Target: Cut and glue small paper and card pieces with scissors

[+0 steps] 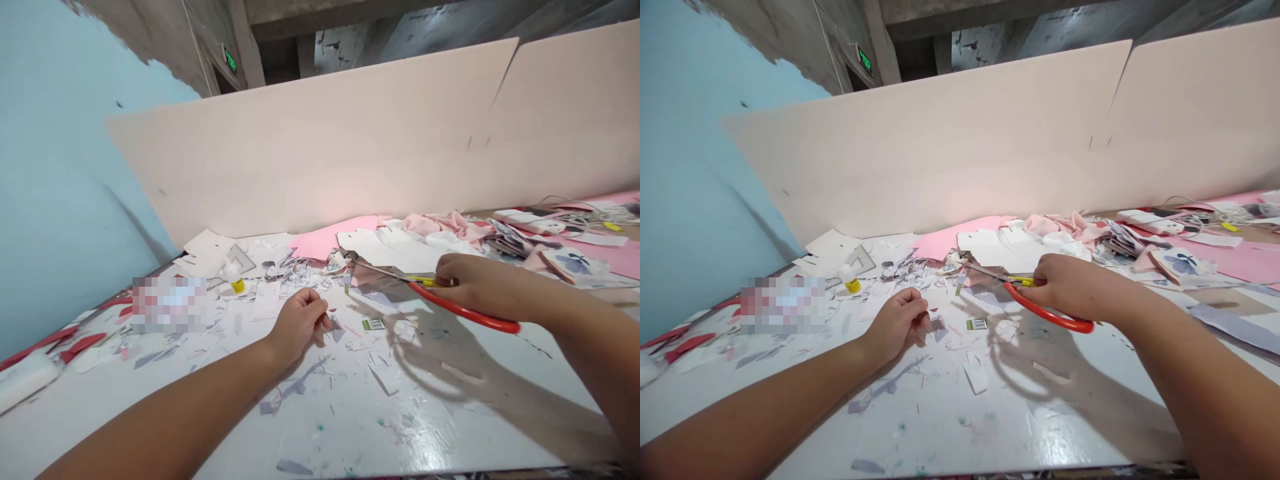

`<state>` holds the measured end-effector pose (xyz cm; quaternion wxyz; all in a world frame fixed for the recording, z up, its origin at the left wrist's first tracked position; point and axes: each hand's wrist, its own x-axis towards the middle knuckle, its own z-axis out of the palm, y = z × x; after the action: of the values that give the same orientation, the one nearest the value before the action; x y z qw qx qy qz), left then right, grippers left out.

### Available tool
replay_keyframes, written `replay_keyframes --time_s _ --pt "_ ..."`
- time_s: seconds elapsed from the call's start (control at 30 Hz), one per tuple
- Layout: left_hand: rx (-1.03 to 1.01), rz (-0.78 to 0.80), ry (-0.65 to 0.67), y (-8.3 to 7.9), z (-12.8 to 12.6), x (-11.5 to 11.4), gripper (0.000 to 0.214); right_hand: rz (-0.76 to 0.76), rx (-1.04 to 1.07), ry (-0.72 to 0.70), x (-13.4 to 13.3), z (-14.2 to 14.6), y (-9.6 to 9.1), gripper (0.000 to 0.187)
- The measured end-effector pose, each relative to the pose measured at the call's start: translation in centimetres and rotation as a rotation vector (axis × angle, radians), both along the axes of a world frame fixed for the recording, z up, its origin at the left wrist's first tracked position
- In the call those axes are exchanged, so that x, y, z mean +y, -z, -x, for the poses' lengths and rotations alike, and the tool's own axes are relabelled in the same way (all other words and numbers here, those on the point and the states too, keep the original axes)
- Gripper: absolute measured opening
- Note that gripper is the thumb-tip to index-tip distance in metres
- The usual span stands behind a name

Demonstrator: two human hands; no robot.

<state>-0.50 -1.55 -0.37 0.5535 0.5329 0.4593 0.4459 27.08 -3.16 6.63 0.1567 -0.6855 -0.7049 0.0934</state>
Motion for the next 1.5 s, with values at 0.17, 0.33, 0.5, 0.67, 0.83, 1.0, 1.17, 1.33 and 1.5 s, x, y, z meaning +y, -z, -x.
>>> replay_keyframes --time_s 0.17,0.33,0.5,0.67,0.83,1.0,1.17,1.33,1.5 --pt "-0.063 -0.002 -0.087 -0.3 0.0 0.3 0.020 0.423 0.553 -0.170 -0.5 0.4 -0.5 0.022" --pt "-0.138 -0.028 -0.112 -0.1 0.0 0.6 0.026 0.335 0.798 -0.321 -0.3 3.5 1.7 0.017" --pt "-0.169 -0.050 -0.129 -0.2 -0.2 0.7 0.017 0.322 0.571 -0.249 -0.9 5.7 3.3 0.031" --pt "-0.205 -0.045 -0.115 -0.6 -0.2 0.3 0.016 0.274 0.219 -0.154 -1.9 5.7 3.4 0.039" --pt "-0.229 -0.067 -0.067 -0.6 -0.1 0.0 0.020 0.292 0.180 -0.218 -2.1 5.9 2.9 0.033" --pt "-0.169 -0.087 -0.039 -0.6 -0.3 -0.3 0.017 0.276 0.223 -0.291 -2.0 6.2 3.2 0.030" --pt "-0.142 -0.075 -0.004 -0.7 -0.6 -0.4 0.015 0.242 0.225 -0.319 -1.9 6.3 3.4 0.035" --pt "-0.116 -0.095 -0.002 -0.8 -0.6 -0.5 0.015 0.190 0.170 -0.325 -1.7 6.3 3.8 0.038" --pt "-0.092 -0.132 0.009 -0.7 -0.5 -0.5 0.013 0.131 0.058 -0.301 -1.8 6.6 3.8 0.039"
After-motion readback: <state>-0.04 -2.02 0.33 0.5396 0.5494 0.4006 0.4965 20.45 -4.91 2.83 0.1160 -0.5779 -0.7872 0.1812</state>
